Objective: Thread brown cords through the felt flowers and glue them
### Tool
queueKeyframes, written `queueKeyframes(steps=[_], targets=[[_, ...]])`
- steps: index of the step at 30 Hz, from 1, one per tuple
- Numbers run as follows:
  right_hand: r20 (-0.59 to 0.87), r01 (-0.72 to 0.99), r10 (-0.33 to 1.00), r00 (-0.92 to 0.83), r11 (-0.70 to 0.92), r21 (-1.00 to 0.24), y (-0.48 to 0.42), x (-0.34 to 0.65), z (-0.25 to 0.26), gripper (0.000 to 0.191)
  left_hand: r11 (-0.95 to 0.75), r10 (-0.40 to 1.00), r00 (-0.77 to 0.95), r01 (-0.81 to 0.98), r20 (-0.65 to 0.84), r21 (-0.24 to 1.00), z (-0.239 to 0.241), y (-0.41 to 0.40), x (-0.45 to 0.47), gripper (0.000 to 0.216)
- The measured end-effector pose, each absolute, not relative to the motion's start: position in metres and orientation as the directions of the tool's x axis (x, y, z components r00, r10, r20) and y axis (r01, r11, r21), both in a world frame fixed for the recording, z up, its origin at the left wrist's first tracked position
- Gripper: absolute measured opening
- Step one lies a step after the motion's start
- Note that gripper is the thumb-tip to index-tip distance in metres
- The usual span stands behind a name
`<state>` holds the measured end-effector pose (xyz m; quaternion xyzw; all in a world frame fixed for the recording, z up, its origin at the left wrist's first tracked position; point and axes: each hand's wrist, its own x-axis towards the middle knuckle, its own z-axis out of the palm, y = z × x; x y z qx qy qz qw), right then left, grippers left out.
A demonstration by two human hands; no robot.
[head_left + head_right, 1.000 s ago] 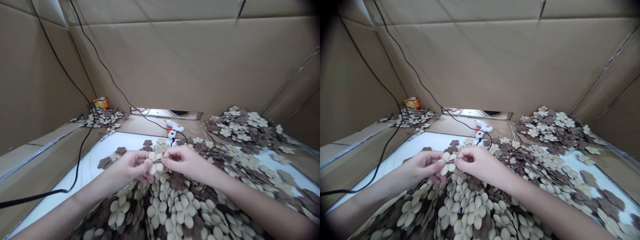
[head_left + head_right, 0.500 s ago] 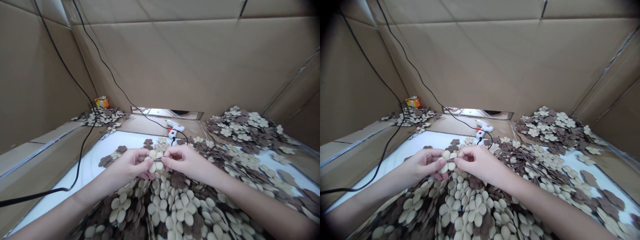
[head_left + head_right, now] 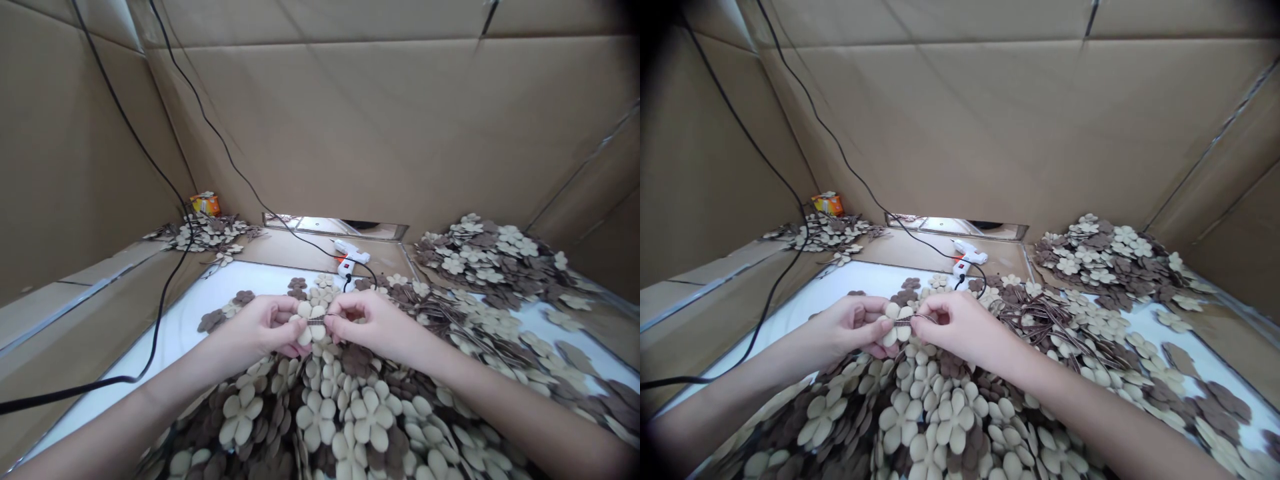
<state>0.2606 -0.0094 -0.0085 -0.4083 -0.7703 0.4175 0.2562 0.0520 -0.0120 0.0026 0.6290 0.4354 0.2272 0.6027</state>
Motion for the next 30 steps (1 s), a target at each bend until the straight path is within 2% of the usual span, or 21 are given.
queueKeyframes(steps=[5, 15, 30], targets=[[0.05, 0.411, 0.844, -0.535, 0.311, -0.857, -0.0094, 0.2605, -0.0103, 0.023, 0.114, 0.813, 0.524, 0.282, -0.253, 0.953, 0.007, -0.0105, 0.0512, 0.036], [0.019, 0.408, 0.841, -0.54, 0.282, -0.869, -0.0079, 0.2609, -0.0107, 0.022, 0.126, 0.824, 0.506, 0.273, -0.254, 0.954, 0.0029, -0.0098, 0.0517, 0.028], [-0.049, 0.357, 0.843, -0.536, 0.173, -0.918, -0.0006, 0.2638, -0.0098, 0.018, 0.181, 0.792, 0.524, 0.29, -0.314, 0.94, 0.0031, -0.0072, 0.0491, 0.031]])
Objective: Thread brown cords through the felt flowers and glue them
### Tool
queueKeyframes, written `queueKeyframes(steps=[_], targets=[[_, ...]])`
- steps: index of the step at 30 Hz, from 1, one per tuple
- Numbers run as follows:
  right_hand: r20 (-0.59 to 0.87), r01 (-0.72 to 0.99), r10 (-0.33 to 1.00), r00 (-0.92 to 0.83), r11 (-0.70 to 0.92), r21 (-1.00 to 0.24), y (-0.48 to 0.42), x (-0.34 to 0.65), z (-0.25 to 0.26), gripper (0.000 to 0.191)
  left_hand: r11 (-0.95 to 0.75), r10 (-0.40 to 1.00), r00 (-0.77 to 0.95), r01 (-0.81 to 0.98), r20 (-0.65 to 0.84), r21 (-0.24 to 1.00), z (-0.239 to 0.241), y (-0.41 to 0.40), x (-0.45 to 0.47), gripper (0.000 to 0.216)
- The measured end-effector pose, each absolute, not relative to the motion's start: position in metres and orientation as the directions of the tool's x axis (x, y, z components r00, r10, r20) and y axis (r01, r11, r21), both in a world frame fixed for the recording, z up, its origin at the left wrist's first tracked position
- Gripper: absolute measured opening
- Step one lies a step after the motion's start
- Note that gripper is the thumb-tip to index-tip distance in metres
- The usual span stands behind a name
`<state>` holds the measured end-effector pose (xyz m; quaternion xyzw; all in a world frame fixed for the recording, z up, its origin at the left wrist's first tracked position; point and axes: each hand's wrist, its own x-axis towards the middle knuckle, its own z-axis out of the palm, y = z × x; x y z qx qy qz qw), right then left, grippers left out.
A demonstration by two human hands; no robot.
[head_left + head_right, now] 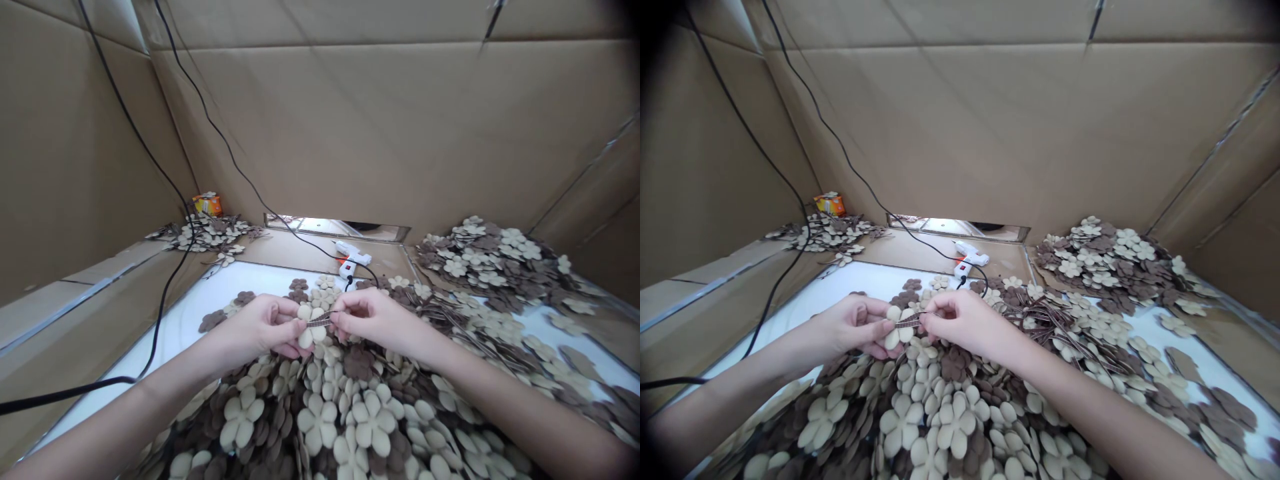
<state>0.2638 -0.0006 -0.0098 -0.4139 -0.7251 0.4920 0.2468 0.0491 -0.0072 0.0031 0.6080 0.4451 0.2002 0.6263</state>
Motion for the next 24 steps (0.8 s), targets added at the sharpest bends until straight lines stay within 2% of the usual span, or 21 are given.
queueKeyframes(steps=[12, 24], targets=[[-0.046, 0.352, 0.837, -0.546, 0.18, -0.918, -0.001, 0.2638, -0.0097, 0.018, 0.187, 0.794, 0.525, 0.272, -0.308, 0.944, 0.0003, -0.0069, 0.0488, 0.03], [-0.038, 0.393, 0.834, -0.55, 0.219, -0.893, -0.0005, 0.2655, -0.0142, 0.021, 0.191, 0.737, 0.59, 0.286, -0.33, 0.939, 0.0016, -0.0077, 0.0479, 0.017]])
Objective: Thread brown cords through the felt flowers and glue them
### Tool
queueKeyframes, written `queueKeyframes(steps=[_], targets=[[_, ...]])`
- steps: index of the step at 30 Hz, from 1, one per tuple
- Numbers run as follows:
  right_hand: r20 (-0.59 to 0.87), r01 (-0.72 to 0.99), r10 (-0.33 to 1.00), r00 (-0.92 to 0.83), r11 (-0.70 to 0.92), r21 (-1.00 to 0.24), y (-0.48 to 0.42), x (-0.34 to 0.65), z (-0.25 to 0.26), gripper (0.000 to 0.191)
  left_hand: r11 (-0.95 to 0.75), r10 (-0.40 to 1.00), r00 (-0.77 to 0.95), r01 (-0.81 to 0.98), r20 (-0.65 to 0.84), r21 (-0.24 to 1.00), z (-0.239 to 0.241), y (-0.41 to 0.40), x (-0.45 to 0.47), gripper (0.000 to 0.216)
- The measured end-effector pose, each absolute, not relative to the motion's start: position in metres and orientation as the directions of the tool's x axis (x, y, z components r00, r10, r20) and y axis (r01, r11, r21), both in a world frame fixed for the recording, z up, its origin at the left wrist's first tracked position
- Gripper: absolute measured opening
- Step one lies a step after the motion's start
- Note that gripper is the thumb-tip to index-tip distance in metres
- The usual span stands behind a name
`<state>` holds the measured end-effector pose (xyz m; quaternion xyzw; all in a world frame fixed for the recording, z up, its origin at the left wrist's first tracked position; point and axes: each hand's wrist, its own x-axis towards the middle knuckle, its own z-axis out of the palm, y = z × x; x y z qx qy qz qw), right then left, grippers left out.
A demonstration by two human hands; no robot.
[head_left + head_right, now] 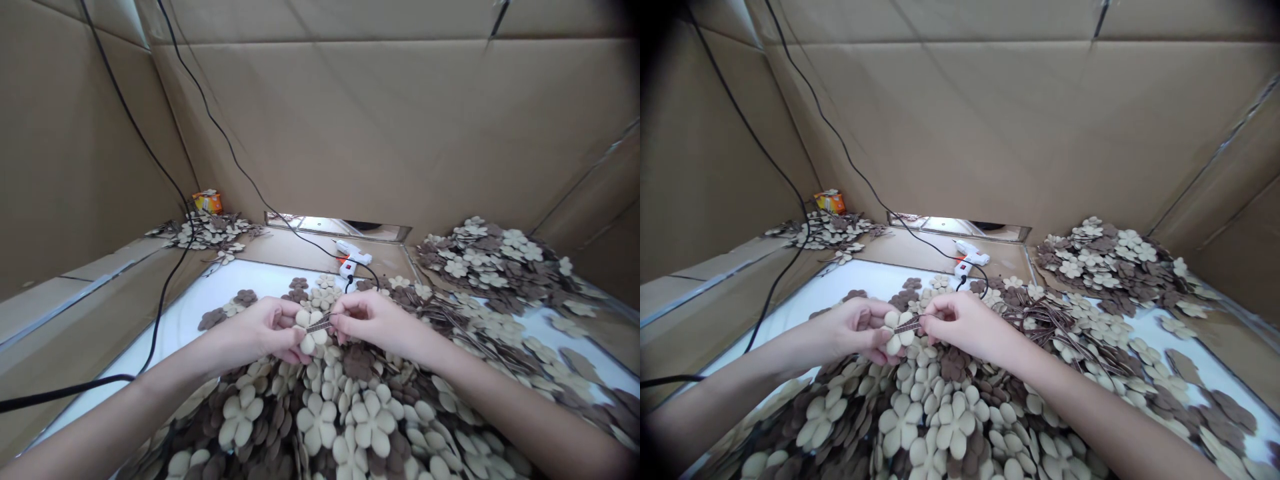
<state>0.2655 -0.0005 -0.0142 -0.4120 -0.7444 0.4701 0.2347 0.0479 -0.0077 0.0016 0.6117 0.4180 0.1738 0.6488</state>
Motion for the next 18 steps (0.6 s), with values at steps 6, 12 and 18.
queueKeyframes(steps=[6, 12, 18], targets=[[-0.037, 0.421, 0.83, -0.557, 0.244, -0.873, -0.0006, 0.2649, -0.0145, 0.022, 0.213, 0.659, 0.654, 0.31, -0.37, 0.927, 0.0046, -0.008, 0.0483, 0.02], [-0.042, 0.429, 0.83, -0.556, 0.242, -0.87, -0.0012, 0.2648, -0.0125, 0.021, 0.223, 0.665, 0.642, 0.317, -0.382, 0.922, 0.0085, -0.0106, 0.0478, 0.019], [-0.036, 0.457, 0.835, -0.549, 0.263, -0.85, -0.0004, 0.2654, -0.0149, 0.025, 0.242, 0.669, 0.638, 0.299, -0.382, 0.923, 0.0047, -0.0092, 0.045, 0.025]])
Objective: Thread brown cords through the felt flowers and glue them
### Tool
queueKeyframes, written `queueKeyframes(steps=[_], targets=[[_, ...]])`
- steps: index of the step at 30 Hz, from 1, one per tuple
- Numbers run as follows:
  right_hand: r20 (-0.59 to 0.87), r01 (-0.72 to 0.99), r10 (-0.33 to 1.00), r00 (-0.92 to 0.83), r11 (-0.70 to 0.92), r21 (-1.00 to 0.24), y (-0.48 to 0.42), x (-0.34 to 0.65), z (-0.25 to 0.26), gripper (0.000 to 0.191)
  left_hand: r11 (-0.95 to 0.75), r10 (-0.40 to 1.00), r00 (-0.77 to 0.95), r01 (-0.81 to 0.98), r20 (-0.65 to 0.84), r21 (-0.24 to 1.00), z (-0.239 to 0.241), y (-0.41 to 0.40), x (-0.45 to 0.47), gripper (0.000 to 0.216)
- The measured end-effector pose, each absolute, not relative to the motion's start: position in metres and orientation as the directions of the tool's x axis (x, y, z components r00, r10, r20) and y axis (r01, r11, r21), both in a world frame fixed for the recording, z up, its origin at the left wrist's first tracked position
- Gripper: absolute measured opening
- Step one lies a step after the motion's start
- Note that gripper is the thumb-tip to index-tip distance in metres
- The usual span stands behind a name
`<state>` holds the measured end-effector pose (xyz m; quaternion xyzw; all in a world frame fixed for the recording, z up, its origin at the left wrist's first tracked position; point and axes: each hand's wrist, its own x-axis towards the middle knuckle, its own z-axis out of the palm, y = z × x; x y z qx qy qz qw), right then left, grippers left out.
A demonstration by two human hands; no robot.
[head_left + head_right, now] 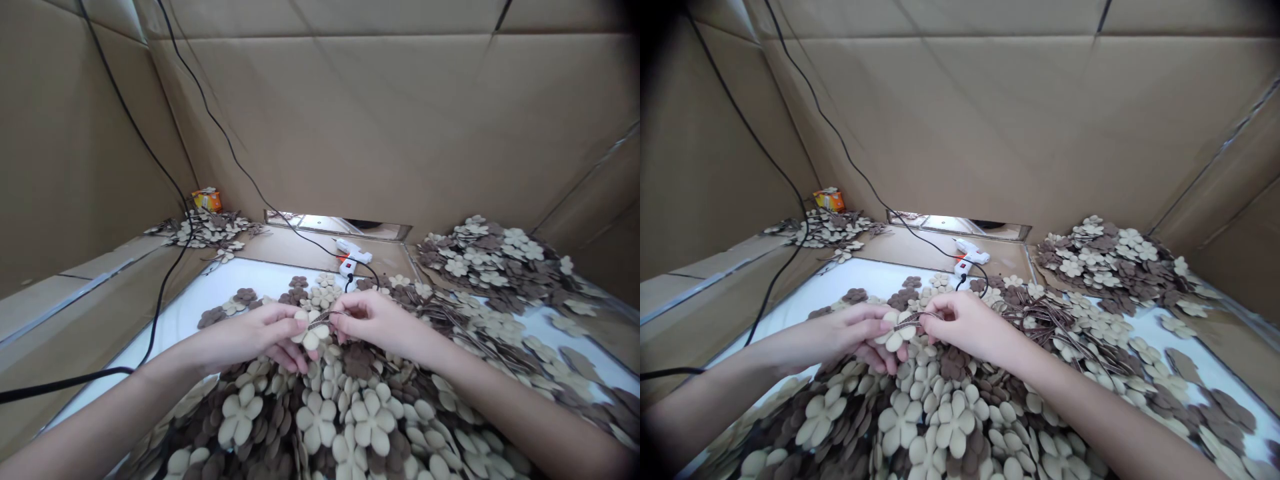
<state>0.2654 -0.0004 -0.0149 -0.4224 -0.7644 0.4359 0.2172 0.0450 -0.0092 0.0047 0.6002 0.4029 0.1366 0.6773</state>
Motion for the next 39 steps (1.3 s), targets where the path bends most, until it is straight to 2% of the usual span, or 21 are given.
queueKeyframes(steps=[6, 10, 13, 16, 20, 25, 33, 39], targets=[[-0.036, 0.436, 0.832, -0.554, 0.254, -0.863, 0.001, 0.265, -0.015, 0.025, 0.28, 0.697, 0.615, 0.242, -0.37, 0.929, -0.002, -0.006, 0.045, 0.032], [-0.06, 0.393, 0.854, -0.517, 0.174, -0.903, -0.001, 0.264, -0.015, 0.016, 0.257, 0.726, 0.597, 0.225, -0.341, 0.94, -0.001, -0.006, 0.046, 0.032], [-0.033, 0.342, 0.874, -0.485, 0.154, -0.927, -0.004, 0.261, -0.015, 0.031, 0.225, 0.734, 0.599, 0.232, -0.321, 0.946, 0.0, -0.007, 0.048, 0.032], [0.004, 0.322, 0.861, -0.508, 0.195, -0.926, -0.009, 0.257, -0.016, 0.038, 0.216, 0.726, 0.613, 0.225, -0.31, 0.95, -0.002, -0.009, 0.049, 0.036], [0.039, 0.27, 0.805, -0.592, 0.244, -0.931, -0.016, 0.253, -0.013, 0.025, 0.19, 0.713, 0.651, 0.179, -0.26, 0.965, -0.005, -0.012, 0.049, 0.034], [0.196, 0.392, 0.863, -0.466, 0.4, -0.829, -0.018, 0.253, -0.009, 0.013, 0.133, 0.713, 0.665, 0.184, -0.223, 0.974, -0.005, -0.015, 0.051, 0.038], [0.075, 0.349, 0.896, -0.439, 0.246, -0.904, -0.014, 0.256, -0.013, 0.014, 0.111, 0.74, 0.643, 0.171, -0.196, 0.979, -0.009, -0.013, 0.051, 0.04], [0.021, 0.324, 0.899, -0.437, 0.18, -0.929, -0.011, 0.256, -0.016, 0.014, -0.017, 0.85, 0.523, 0.156, -0.068, 0.988, -0.018, -0.008, 0.054, 0.024]])
